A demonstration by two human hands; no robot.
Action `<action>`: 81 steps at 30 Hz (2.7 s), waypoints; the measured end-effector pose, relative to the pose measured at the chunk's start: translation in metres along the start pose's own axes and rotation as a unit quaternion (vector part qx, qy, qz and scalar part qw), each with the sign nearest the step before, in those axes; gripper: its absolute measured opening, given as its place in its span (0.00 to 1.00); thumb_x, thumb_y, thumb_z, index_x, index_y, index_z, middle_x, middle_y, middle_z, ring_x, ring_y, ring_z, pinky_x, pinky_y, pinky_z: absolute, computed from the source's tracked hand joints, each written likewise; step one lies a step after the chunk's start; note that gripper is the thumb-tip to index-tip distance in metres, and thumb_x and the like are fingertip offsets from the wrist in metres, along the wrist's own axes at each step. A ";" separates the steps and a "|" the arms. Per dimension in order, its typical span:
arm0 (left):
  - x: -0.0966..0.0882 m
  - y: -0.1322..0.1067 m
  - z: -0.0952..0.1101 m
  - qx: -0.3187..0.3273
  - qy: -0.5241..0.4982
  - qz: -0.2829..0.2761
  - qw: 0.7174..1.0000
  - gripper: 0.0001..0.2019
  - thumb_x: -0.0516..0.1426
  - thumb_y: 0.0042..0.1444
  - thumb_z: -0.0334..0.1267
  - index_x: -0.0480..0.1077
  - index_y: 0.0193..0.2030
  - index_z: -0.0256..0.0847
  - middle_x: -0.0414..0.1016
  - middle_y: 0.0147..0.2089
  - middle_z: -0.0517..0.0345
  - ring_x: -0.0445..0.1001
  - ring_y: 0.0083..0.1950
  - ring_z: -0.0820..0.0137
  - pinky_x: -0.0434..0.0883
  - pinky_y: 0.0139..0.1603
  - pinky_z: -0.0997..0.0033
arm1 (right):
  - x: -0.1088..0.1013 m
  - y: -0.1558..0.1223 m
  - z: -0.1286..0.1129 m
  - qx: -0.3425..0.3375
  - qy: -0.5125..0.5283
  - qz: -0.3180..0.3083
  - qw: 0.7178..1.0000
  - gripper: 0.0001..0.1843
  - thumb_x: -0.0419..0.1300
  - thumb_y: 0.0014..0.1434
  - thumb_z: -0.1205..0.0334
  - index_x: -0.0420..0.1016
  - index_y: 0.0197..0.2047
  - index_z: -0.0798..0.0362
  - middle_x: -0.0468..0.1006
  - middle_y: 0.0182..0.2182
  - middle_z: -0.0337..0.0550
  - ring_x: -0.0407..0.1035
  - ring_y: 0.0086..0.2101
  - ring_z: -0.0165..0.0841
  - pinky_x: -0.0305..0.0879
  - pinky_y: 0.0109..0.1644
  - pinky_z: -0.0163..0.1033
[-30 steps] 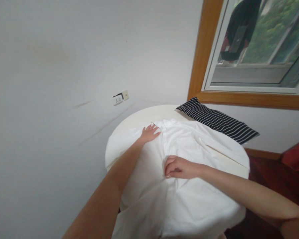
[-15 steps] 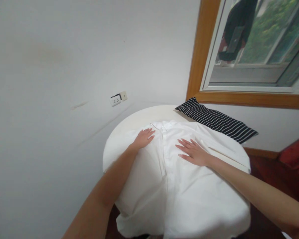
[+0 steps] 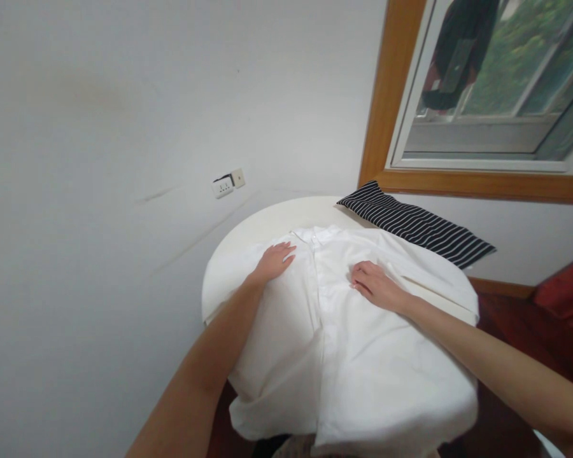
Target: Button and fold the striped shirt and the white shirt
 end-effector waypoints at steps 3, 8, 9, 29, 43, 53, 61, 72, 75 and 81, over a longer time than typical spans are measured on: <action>0.001 0.000 -0.001 0.005 -0.003 -0.004 1.000 0.23 0.43 0.67 0.47 0.62 0.65 0.46 0.60 0.69 0.56 0.58 0.69 0.65 0.55 0.69 0.59 | -0.003 -0.004 0.012 -0.028 0.051 0.004 0.998 0.12 0.50 0.66 0.58 0.70 0.36 0.53 0.72 0.42 0.50 0.65 0.45 0.39 0.63 0.50 0.46; 0.003 0.001 -0.002 0.009 0.004 0.002 1.000 0.23 0.44 0.66 0.47 0.62 0.65 0.47 0.59 0.69 0.56 0.58 0.69 0.64 0.55 0.69 0.58 | -0.015 -0.007 0.006 -0.034 0.068 0.010 0.997 0.13 0.51 0.66 0.54 0.73 0.40 0.51 0.72 0.49 0.52 0.65 0.50 0.41 0.62 0.54 0.48; 0.004 0.001 -0.002 0.009 0.006 0.004 1.000 0.23 0.44 0.66 0.47 0.62 0.65 0.47 0.59 0.69 0.56 0.58 0.69 0.64 0.55 0.69 0.58 | -0.019 -0.008 -0.002 -0.033 0.066 0.010 0.997 0.14 0.52 0.66 0.53 0.74 0.43 0.51 0.71 0.51 0.52 0.65 0.52 0.41 0.62 0.55 0.49; 0.003 0.000 0.000 -0.007 0.000 0.005 1.000 0.23 0.43 0.66 0.47 0.61 0.65 0.50 0.58 0.69 0.57 0.57 0.69 0.63 0.53 0.69 0.53 | -0.003 0.006 -0.108 -0.138 0.297 -0.081 0.941 0.14 0.55 0.65 0.53 0.77 0.38 0.52 0.69 0.39 0.46 0.65 0.43 0.33 0.63 0.49 0.38; 0.005 0.000 0.004 -0.008 0.004 -0.002 1.000 0.24 0.43 0.66 0.52 0.59 0.66 0.54 0.55 0.71 0.54 0.53 0.71 0.58 0.47 0.69 0.43 | 0.014 0.057 -0.048 0.036 0.142 -0.072 0.987 0.26 0.48 0.67 0.45 0.73 0.56 0.53 0.72 0.56 0.52 0.64 0.57 0.42 0.55 0.64 0.51; -0.018 -0.034 -0.008 0.055 0.010 -0.029 0.998 0.24 0.41 0.67 0.49 0.60 0.66 0.48 0.56 0.70 0.54 0.55 0.70 0.62 0.53 0.69 0.51 | 0.025 0.024 0.000 0.071 -0.046 -0.104 0.991 0.36 0.40 0.65 0.36 0.53 0.70 0.43 0.48 0.69 0.47 0.41 0.68 0.46 0.37 0.67 0.63; -0.028 -0.048 0.092 0.140 -0.057 0.018 0.988 0.22 0.45 0.65 0.42 0.63 0.64 0.43 0.65 0.65 0.49 0.63 0.66 0.62 0.58 0.68 0.53 | 0.026 0.021 0.005 0.062 -0.055 -0.091 0.992 0.35 0.40 0.65 0.37 0.54 0.69 0.43 0.50 0.69 0.47 0.43 0.67 0.45 0.38 0.68 0.61; -0.064 -0.147 0.111 0.252 -0.132 -0.043 0.958 0.24 0.52 0.62 0.51 0.61 0.64 0.50 0.65 0.65 0.51 0.61 0.66 0.62 0.59 0.67 0.55 | 0.026 0.021 0.008 0.072 -0.041 -0.097 0.992 0.35 0.41 0.64 0.35 0.55 0.69 0.43 0.49 0.69 0.46 0.42 0.68 0.44 0.38 0.68 0.61; -0.066 -0.151 0.111 0.253 -0.148 -0.027 0.956 0.16 0.51 0.64 0.47 0.68 0.54 0.48 0.72 0.57 0.52 0.67 0.59 0.65 0.64 0.61 0.61 | 0.027 0.021 0.009 0.071 -0.038 -0.096 0.992 0.35 0.42 0.64 0.35 0.55 0.69 0.42 0.49 0.69 0.46 0.43 0.68 0.44 0.39 0.68 0.61; -0.056 -0.138 0.104 0.157 -0.066 -0.043 0.984 0.20 0.50 0.60 0.59 0.68 0.36 0.43 0.72 0.38 0.53 0.69 0.40 0.64 0.66 0.44 0.63 | 0.027 0.022 0.010 0.075 -0.028 -0.098 0.992 0.36 0.41 0.64 0.34 0.56 0.68 0.43 0.50 0.69 0.45 0.42 0.68 0.44 0.37 0.68 0.61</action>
Point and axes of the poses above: each hand's wrist, its own y-axis towards the middle knuckle, its own x-axis out of the palm, z = x × y, the point moved 4 cm from there along y, towards the middle knuckle
